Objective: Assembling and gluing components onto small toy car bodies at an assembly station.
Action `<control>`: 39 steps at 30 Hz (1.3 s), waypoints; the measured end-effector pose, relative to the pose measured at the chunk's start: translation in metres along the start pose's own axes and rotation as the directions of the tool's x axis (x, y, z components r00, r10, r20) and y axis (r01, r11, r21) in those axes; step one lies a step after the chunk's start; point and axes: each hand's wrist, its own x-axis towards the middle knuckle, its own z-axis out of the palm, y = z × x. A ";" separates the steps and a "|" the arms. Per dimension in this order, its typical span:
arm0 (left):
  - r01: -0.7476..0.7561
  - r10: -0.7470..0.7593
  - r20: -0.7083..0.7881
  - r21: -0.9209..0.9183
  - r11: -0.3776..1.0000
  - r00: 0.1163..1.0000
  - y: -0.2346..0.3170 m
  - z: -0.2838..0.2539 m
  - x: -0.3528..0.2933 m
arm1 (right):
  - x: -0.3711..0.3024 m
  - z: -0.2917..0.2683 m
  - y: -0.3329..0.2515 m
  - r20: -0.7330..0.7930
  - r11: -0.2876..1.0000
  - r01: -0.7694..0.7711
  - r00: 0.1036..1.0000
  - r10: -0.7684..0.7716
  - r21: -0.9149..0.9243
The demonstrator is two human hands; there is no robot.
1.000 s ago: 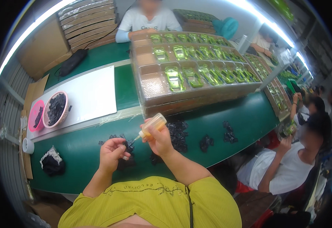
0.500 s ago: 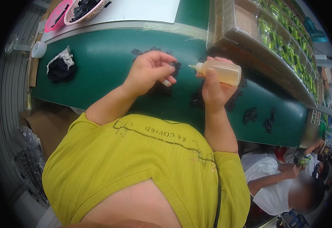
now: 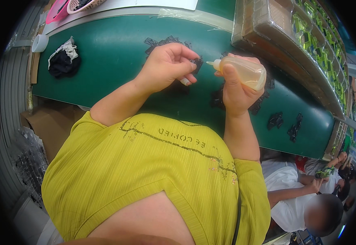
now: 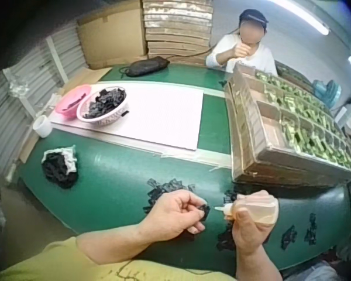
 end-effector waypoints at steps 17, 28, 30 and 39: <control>-0.025 0.025 0.003 0.038 0.999 1.000 -0.001 0.003 0.002 | 0.001 -0.002 0.001 0.019 0.999 0.004 1.000 -0.003 -0.047; 0.039 -0.041 -0.041 -0.059 0.997 0.998 0.002 0.002 0.003 | 0.003 -0.002 -0.003 -0.084 0.997 -0.030 0.996 0.036 0.075; 0.039 -0.042 -0.041 -0.068 0.997 0.998 0.002 0.002 0.004 | 0.001 -0.002 -0.004 0.013 0.994 -0.051 0.999 0.050 0.092; 0.044 -0.047 -0.046 -0.070 0.997 0.998 0.002 0.003 0.003 | -0.005 0.000 -0.005 0.080 0.988 -0.135 0.988 0.129 0.073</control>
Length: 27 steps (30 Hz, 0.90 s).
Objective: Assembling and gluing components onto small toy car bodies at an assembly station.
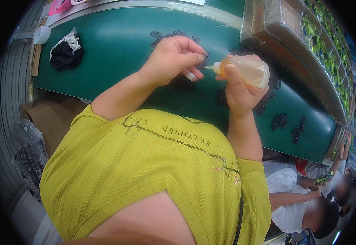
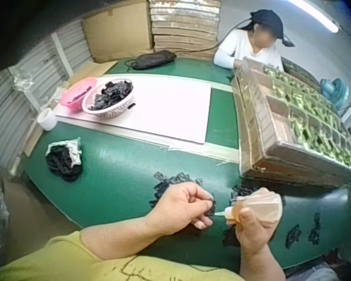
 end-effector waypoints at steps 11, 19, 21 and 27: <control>-0.004 0.004 0.007 0.007 1.000 1.000 0.000 0.002 0.001 | 0.000 -0.001 0.000 0.015 0.999 -0.024 1.000 0.025 -0.038; -0.050 0.050 -0.031 -0.002 0.999 0.998 0.004 0.001 0.002 | 0.015 -0.019 0.001 -0.126 0.980 -0.080 0.986 0.105 0.184; -0.099 0.099 -0.072 -0.009 0.995 0.993 0.002 -0.005 0.013 | 0.019 -0.028 0.002 -0.161 0.941 -0.101 0.974 0.160 0.323; -0.234 0.301 -0.372 0.216 0.948 0.878 0.040 -0.054 0.073 | 0.015 -0.024 0.002 -0.202 0.931 -0.113 0.960 0.192 0.346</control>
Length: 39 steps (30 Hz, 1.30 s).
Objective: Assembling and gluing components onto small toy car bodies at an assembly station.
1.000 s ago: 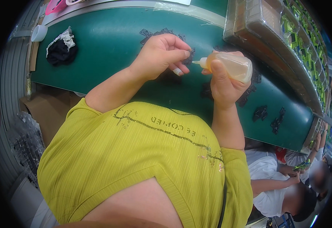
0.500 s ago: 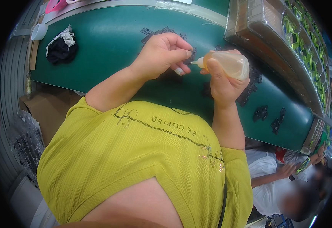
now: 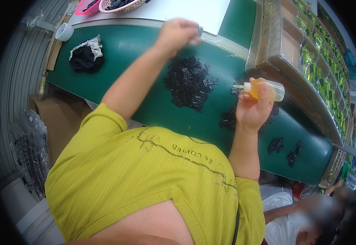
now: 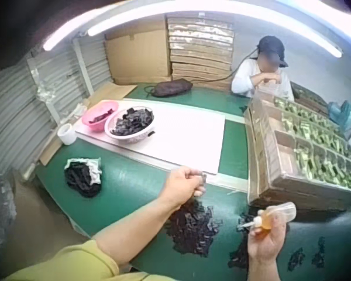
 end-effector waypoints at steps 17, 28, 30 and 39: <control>-0.329 -0.065 0.369 0.886 0.326 0.927 0.030 0.036 -0.024 | 0.006 0.003 -0.013 -0.055 0.998 0.070 0.996 -0.070 0.002; -0.264 -0.056 0.294 0.915 0.304 0.954 0.006 0.050 -0.037 | 0.000 -0.002 -0.009 0.029 0.990 0.135 0.990 -0.135 0.032; -0.228 -0.073 0.268 0.911 0.343 0.961 0.002 0.050 -0.035 | 0.001 -0.003 -0.013 0.033 0.986 0.157 0.987 -0.158 0.050; -0.089 0.026 0.227 0.271 0.958 0.973 -0.005 0.043 -0.043 | 0.000 -0.003 -0.041 0.032 0.970 0.151 0.987 -0.160 0.188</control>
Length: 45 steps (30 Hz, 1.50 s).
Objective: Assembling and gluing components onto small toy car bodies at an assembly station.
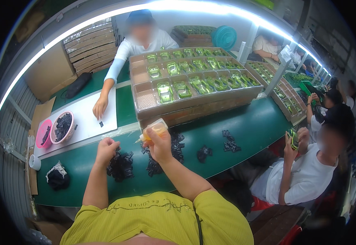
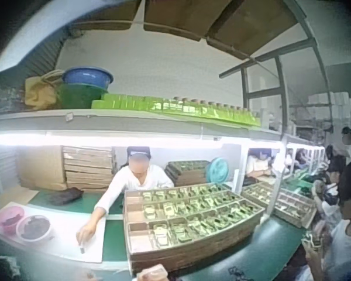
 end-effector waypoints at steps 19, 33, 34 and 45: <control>0.274 -0.164 0.278 -0.423 0.864 0.947 0.020 0.036 -0.076 | 0.001 -0.009 -0.005 -0.021 0.996 -0.067 0.997 0.068 0.055; 0.213 -0.143 0.189 -0.430 0.877 0.971 0.003 0.053 -0.073 | 0.000 -0.023 0.014 -0.126 0.997 -0.077 0.989 0.076 0.003; 0.196 -0.121 0.211 -0.382 0.903 0.970 0.005 0.052 -0.071 | 0.000 -0.020 0.010 -0.106 0.998 -0.055 0.993 0.053 -0.023; 0.196 -0.088 0.253 -0.443 0.875 0.963 -0.010 0.048 -0.061 | -0.008 -0.021 0.020 0.152 0.915 0.115 0.987 -0.059 -0.387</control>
